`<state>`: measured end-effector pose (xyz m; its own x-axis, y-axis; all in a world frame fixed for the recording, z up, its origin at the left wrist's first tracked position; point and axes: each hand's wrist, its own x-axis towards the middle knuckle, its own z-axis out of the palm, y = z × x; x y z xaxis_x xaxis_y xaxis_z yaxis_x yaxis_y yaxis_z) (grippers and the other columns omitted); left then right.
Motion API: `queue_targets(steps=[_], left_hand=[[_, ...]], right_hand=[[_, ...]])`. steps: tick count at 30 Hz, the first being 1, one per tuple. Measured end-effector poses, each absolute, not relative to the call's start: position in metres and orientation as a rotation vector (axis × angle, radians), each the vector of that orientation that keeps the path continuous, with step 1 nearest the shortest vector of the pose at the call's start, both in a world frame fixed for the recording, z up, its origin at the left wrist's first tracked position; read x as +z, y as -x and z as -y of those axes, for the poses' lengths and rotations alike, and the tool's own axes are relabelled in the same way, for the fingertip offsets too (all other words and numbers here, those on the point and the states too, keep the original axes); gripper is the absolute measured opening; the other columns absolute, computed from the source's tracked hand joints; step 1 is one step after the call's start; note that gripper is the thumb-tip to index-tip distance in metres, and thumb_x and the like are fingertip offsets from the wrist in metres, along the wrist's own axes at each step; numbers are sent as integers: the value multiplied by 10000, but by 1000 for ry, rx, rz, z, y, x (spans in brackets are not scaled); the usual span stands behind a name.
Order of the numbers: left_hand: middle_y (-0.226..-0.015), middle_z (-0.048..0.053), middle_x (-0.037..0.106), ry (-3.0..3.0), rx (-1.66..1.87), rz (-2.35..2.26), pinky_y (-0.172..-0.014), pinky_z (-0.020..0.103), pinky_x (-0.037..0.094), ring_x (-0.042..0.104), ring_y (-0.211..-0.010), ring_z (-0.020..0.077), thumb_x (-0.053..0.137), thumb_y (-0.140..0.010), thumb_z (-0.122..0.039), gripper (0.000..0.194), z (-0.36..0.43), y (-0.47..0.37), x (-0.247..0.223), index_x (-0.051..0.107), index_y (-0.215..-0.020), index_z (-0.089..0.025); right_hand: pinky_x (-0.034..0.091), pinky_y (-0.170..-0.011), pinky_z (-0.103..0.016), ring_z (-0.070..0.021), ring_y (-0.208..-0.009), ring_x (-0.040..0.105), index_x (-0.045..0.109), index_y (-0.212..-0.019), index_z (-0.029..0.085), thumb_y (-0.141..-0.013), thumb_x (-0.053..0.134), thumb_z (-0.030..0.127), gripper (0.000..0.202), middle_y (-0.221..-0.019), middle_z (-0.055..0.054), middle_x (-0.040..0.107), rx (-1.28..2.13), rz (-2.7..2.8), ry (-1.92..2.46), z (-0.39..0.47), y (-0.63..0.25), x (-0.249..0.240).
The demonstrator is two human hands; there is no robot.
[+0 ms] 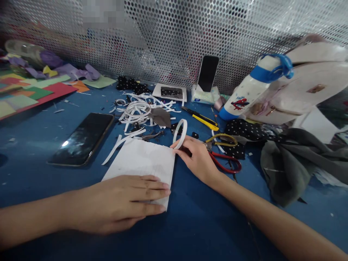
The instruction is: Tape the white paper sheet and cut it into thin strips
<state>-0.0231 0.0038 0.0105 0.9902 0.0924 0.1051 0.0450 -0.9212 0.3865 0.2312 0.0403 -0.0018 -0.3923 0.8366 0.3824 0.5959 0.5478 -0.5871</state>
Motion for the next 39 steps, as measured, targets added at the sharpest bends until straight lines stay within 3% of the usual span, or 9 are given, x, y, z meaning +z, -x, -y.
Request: queue_targets(steps=[7,15,24,31,39], left_hand=[[-1429,104,532,-2668,346,-121,-1198,364,320,442,-1379,210,440,-966,-152,381,-2,23,9,565,-1326,-136],[-1481,94,474,-2719,213,-101,-1220,357,259,356,-1432,196,403,-991,-184,402,-3,23,9,528,-1371,-136],[-1450,98,511,-2716,298,-115,-1207,359,287,408,-1401,201,414,-990,-164,393,-1,23,7,540,-1361,-132],[-1424,98,539,-2683,356,-119,-1185,373,328,454,-1370,205,427,-976,-139,400,0,23,7,537,-1360,-159],[-1428,111,532,-2653,337,-110,-1193,384,315,441,-1380,214,432,-973,-137,405,0,22,6,539,-1363,-143]], right_hand=[[558,-834,-374,-228,-917,705,708,-935,201,-886,656,134,99,-984,-49,744,474,2127,1167,-46,-230,-2],[545,-857,-376,-231,-948,692,698,-943,203,-899,627,107,128,-980,-53,733,387,2231,1136,-50,-229,-1],[549,-766,-352,-209,-835,675,686,-975,199,-901,628,138,112,-971,-52,720,345,2213,1177,-51,-230,-4],[531,-857,-380,-233,-990,674,690,-984,219,-928,606,157,118,-1015,-48,721,343,2200,1166,-52,-230,-5],[509,-796,-357,-227,-893,650,679,-904,190,-916,608,132,92,-926,-56,671,363,2261,1199,-53,-227,-3]])
